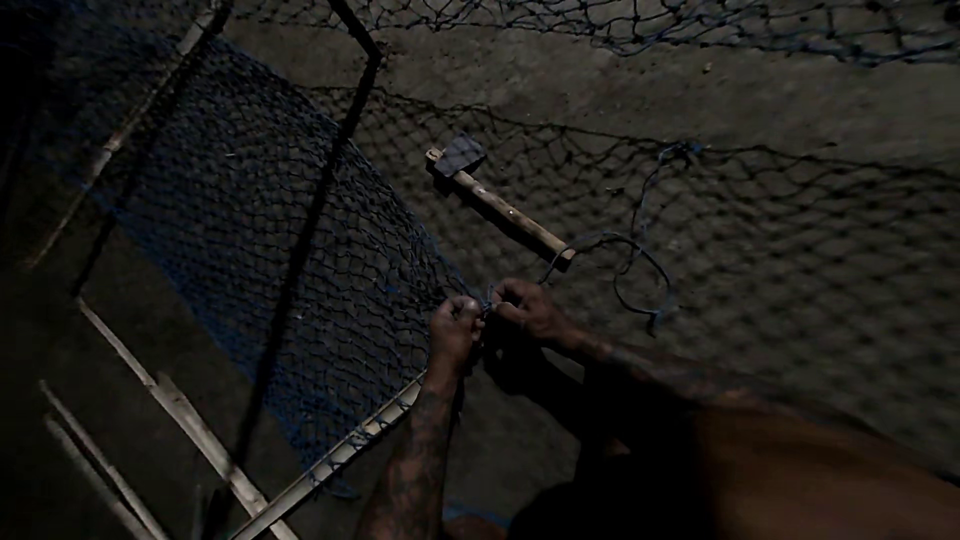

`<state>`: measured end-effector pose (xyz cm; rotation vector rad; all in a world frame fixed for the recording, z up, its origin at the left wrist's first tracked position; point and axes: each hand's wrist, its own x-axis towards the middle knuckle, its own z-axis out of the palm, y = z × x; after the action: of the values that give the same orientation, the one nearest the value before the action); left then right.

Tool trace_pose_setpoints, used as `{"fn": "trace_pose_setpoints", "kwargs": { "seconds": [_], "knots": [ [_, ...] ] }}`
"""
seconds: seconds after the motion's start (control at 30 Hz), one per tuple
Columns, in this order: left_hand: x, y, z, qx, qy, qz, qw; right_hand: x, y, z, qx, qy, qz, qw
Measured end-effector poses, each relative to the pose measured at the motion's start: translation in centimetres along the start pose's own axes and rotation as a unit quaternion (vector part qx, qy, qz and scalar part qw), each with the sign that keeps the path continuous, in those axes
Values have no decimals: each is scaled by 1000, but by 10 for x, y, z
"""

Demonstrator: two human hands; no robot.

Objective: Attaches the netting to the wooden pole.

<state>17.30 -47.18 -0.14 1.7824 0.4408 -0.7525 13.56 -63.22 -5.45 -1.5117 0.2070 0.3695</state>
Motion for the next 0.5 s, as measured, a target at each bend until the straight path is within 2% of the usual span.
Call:
{"fn": "trace_pose_setpoints", "kwargs": {
  "seconds": [0.1,0.23,0.33,0.4,0.5],
  "knots": [
    [-4,0,0,53,0,30,998,1,1,1,-19,8,-12,1000],
    [-4,-9,-1,123,-4,127,984,0,5,1,-23,21,-6,1000],
    [-4,-10,0,171,15,157,973,1,3,0,-42,20,-2,999],
    [-6,-12,0,245,31,204,947,2,1,-2,-51,13,3,999],
    [-5,-22,4,319,96,335,881,5,-2,-8,-52,-20,23,998]
  ]
}}
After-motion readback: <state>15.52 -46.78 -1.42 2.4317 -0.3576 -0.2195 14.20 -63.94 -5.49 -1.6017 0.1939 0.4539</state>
